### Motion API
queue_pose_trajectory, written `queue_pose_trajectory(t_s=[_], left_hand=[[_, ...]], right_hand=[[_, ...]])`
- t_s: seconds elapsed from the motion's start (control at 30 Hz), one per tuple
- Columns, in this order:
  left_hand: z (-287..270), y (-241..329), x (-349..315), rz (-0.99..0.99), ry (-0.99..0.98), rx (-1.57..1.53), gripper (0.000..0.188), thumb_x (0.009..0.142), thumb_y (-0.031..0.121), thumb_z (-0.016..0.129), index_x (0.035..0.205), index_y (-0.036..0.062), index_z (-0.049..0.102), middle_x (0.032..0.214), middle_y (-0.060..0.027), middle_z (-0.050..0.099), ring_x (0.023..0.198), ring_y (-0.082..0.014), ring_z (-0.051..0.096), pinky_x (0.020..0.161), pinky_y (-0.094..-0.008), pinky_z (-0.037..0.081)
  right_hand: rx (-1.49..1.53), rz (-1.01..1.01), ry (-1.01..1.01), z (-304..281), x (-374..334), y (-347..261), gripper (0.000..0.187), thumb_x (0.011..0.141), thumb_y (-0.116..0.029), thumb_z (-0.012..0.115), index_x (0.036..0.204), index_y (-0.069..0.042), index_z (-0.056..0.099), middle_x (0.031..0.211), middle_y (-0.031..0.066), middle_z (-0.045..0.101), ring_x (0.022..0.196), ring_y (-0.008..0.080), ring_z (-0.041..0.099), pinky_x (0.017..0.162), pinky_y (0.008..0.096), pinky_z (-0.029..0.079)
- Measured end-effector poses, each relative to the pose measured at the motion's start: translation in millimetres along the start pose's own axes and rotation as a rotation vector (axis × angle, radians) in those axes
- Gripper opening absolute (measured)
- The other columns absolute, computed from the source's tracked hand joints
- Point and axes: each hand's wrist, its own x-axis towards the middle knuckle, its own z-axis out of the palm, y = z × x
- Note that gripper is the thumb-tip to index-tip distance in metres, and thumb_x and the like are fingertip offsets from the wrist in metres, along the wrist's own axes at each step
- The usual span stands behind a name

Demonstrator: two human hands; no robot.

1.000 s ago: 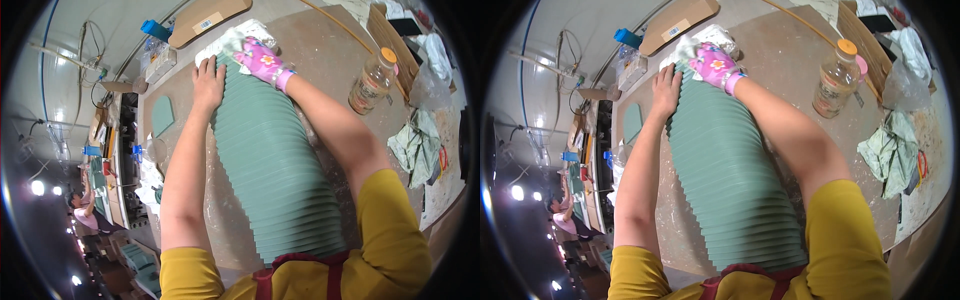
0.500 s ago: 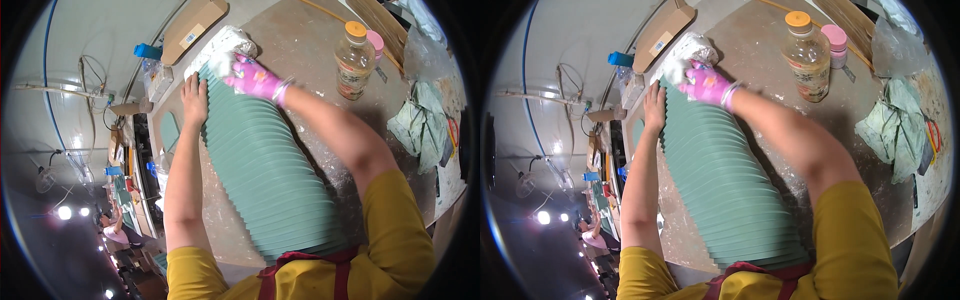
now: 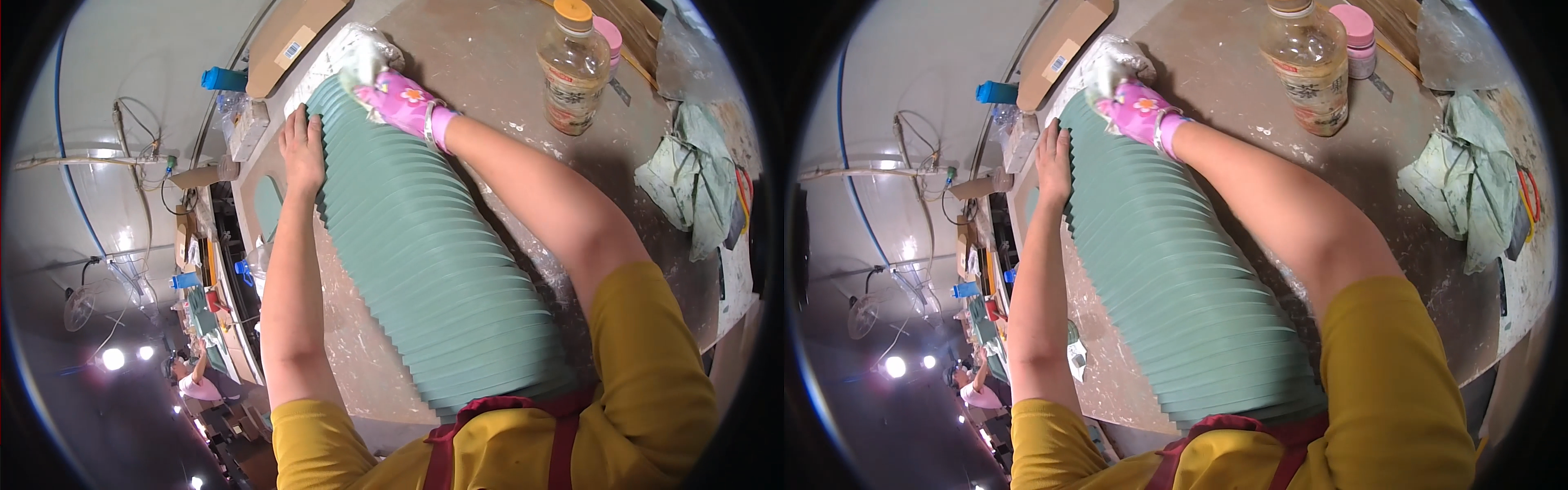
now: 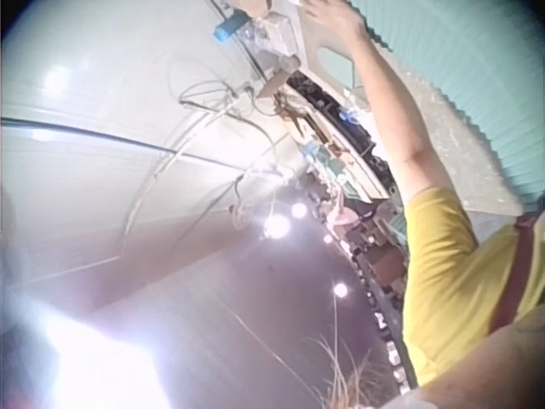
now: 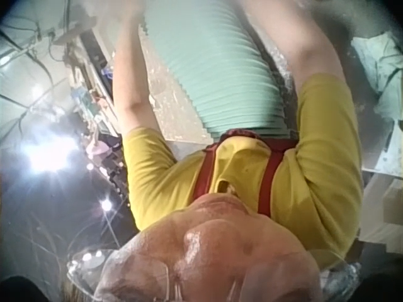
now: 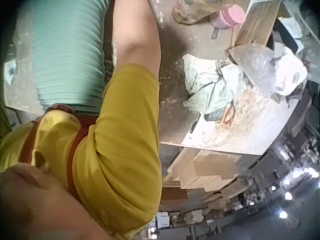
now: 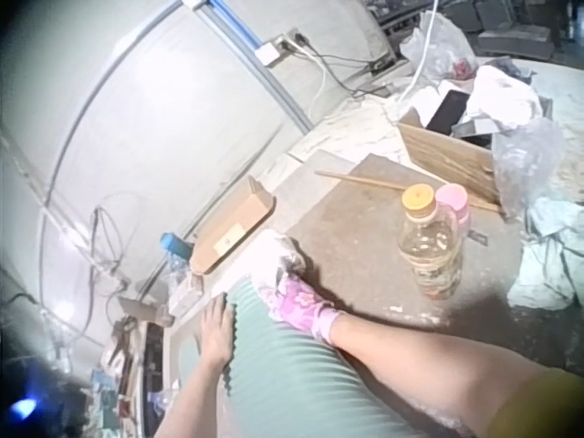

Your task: The person wipes a long, grooved wooden piece with a cloth. They repeatedly apply liquid from a bottle to the cloth and rub it across the surface and edges of the wood while rotating the piece by hand.

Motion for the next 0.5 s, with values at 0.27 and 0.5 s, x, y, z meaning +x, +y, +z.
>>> queue_pose_trajectory(t_s=[0.27,0.5], left_hand=[[-38,9,-26,0.086,0.092,0.078,0.053,0.096,0.037,0.043,0.138,0.0055,0.038,0.141,-0.0219,0.036,0.131,-0.0391,0.03,0.109,-0.0451,0.025],[-60,82,-150,0.202,-0.255,0.004,0.061,0.094,0.033,0.04,0.144,0.0005,0.024,0.15,-0.0189,0.023,0.139,-0.0363,0.019,0.111,-0.0483,0.012]], right_hand=[[0.158,0.048,-0.112,-30,-68,-32,0.028,0.09,-0.031,0.059,0.081,-0.005,0.06,0.071,0.0005,0.057,0.063,0.0088,0.055,0.056,0.0234,0.046],[-0.017,-0.286,0.032,2,-126,-12,0.032,0.091,-0.031,0.055,0.113,-0.008,0.056,0.1,0.0077,0.059,0.089,0.0174,0.057,0.078,0.0341,0.047]])
